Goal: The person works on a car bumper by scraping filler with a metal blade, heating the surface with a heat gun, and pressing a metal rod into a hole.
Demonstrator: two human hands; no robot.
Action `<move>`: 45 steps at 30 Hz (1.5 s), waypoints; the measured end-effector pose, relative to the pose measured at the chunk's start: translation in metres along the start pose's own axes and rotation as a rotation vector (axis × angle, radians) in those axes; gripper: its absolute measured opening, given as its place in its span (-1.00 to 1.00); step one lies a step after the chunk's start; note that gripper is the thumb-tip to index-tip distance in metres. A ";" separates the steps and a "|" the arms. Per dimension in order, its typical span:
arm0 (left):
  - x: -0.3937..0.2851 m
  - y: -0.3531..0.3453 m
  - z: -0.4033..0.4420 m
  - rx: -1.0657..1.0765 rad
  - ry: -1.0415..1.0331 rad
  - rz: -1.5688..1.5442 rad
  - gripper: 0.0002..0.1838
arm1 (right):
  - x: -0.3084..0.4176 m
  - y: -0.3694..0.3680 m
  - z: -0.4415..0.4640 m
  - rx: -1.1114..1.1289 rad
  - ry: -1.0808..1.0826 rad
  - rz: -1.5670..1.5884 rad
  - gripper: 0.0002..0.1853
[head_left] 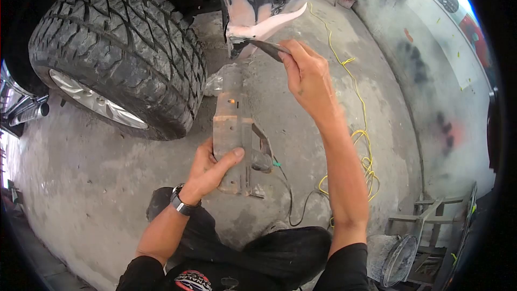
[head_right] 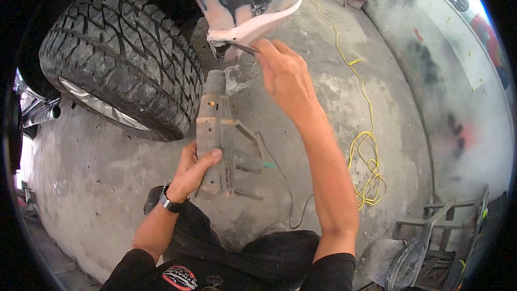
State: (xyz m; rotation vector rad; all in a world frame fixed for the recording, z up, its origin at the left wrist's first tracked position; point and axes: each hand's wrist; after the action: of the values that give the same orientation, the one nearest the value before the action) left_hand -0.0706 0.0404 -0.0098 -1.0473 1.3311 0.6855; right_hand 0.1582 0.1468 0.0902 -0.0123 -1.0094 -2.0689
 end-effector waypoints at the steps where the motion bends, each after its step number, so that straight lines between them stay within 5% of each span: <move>1: 0.000 0.001 -0.001 0.001 0.002 -0.001 -0.39 | 0.000 -0.003 0.000 -0.011 0.001 -0.004 -0.87; 45: 0.001 -0.005 -0.001 -0.003 -0.004 0.000 -0.45 | -0.004 -0.024 -0.004 -0.045 -0.038 0.002 -0.86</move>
State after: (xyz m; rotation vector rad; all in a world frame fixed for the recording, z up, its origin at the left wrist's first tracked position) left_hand -0.0662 0.0373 -0.0092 -1.0479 1.3265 0.6895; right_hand 0.1460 0.1547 0.0702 -0.0761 -0.9851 -2.0966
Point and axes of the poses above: each hand's wrist, its own z-axis towards the middle knuckle, its own y-axis out of the back of the hand, x = y × z, and after that the axes turned 9 degrees about x, right-handed
